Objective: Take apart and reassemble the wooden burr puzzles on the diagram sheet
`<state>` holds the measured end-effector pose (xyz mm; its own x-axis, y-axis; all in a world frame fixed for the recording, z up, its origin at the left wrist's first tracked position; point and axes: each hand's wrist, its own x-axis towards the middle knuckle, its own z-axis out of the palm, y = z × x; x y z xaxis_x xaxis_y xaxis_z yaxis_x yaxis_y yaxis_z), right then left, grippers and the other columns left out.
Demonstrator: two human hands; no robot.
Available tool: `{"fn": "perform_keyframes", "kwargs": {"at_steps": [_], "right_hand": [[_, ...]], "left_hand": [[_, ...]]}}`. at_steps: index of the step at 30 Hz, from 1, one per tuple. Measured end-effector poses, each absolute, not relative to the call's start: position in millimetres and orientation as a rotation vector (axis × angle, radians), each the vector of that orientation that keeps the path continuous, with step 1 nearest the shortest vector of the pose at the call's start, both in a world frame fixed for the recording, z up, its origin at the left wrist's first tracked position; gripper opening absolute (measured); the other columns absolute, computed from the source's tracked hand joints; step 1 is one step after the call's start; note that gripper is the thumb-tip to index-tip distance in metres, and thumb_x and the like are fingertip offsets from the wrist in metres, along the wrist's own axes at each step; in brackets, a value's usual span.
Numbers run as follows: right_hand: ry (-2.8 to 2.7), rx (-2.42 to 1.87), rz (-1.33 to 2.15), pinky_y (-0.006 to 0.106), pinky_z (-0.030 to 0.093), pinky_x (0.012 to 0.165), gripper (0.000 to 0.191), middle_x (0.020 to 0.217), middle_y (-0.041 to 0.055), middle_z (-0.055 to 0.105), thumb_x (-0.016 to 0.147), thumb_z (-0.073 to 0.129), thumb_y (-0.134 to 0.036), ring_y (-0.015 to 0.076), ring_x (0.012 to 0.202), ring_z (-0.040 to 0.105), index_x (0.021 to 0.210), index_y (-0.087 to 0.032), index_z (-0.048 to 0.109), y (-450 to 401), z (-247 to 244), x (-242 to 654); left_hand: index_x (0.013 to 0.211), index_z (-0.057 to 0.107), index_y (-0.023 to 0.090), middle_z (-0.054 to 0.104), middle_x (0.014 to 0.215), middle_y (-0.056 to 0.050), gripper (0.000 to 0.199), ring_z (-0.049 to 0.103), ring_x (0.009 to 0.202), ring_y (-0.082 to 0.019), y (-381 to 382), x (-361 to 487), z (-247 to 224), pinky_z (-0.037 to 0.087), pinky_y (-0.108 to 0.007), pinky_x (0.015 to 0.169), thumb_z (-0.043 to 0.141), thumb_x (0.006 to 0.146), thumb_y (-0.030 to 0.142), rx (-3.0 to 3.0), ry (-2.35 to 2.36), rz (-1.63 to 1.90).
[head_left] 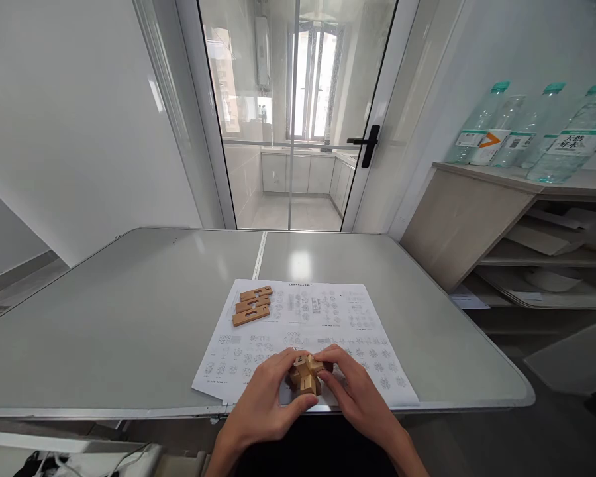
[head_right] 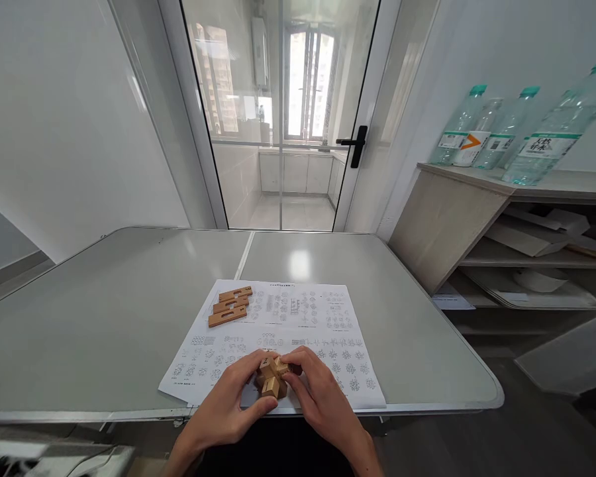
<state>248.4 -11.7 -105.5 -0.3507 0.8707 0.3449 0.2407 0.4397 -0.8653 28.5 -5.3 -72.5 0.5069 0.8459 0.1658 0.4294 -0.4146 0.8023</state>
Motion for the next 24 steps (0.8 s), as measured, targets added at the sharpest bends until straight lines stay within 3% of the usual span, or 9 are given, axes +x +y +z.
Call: {"fn": "perform_keyframes", "kwargs": {"at_steps": [4, 10, 18, 20, 24], "right_hand": [[-1.811, -0.938, 0.956, 0.035, 0.054, 0.091, 0.02, 0.11, 0.0057, 0.068, 0.109, 0.047, -0.036, 0.0222, 0.101, 0.066, 0.121, -0.028, 0.061, -11.9, -101.9, 248.5], [-1.787, -0.991, 0.953, 0.034, 0.054, 0.088, 0.02, 0.109, 0.0053, 0.069, 0.108, 0.05, -0.039, 0.0218, 0.098, 0.066, 0.118, -0.027, 0.062, -12.4, -103.9, 249.2], [-1.792, -0.994, 0.921, 0.034, 0.052, 0.085, 0.016, 0.1, 0.0031, 0.064, 0.105, 0.055, -0.033, 0.0202, 0.09, 0.061, 0.118, -0.028, 0.063, -11.7, -102.8, 249.0], [-1.785, -0.996, 0.895, 0.035, 0.052, 0.088, 0.025, 0.102, 0.0031, 0.063, 0.1, 0.064, -0.031, 0.021, 0.091, 0.06, 0.125, -0.029, 0.062, -12.2, -102.1, 248.9], [-1.806, -0.99, 0.905, 0.038, 0.053, 0.098, 0.07, 0.13, 0.0059, 0.058, 0.084, 0.082, -0.023, 0.0245, 0.111, 0.06, 0.145, -0.036, 0.051, -13.5, -101.5, 249.4]], "left_hand": [[0.117, 0.067, 0.023, 0.071, 0.104, -0.007, 0.039, 0.063, 0.093, -0.026, -5.9, 26.5, -72.6, 0.051, -0.038, 0.089, 0.06, 0.097, 0.056, 2.038, 1.039, 0.707], [0.136, 0.061, 0.025, 0.072, 0.116, -0.008, 0.048, 0.066, 0.1, -0.027, -6.0, 26.6, -66.1, 0.053, -0.038, 0.092, 0.062, 0.097, 0.053, 1.993, 0.964, 0.733], [0.144, 0.058, 0.029, 0.07, 0.134, -0.008, 0.053, 0.066, 0.12, -0.031, -7.6, 23.5, -76.8, 0.051, -0.042, 0.105, 0.067, 0.095, 0.047, 1.982, 1.026, 0.763], [0.147, 0.055, 0.029, 0.069, 0.138, -0.008, 0.055, 0.065, 0.123, -0.031, -8.7, 22.8, -80.0, 0.05, -0.043, 0.107, 0.066, 0.096, 0.045, 1.972, 1.058, 0.769], [0.146, 0.055, 0.028, 0.069, 0.136, -0.009, 0.054, 0.066, 0.12, -0.032, -9.1, 24.2, -79.2, 0.05, -0.043, 0.105, 0.064, 0.096, 0.047, 1.959, 1.096, 0.776]]}}
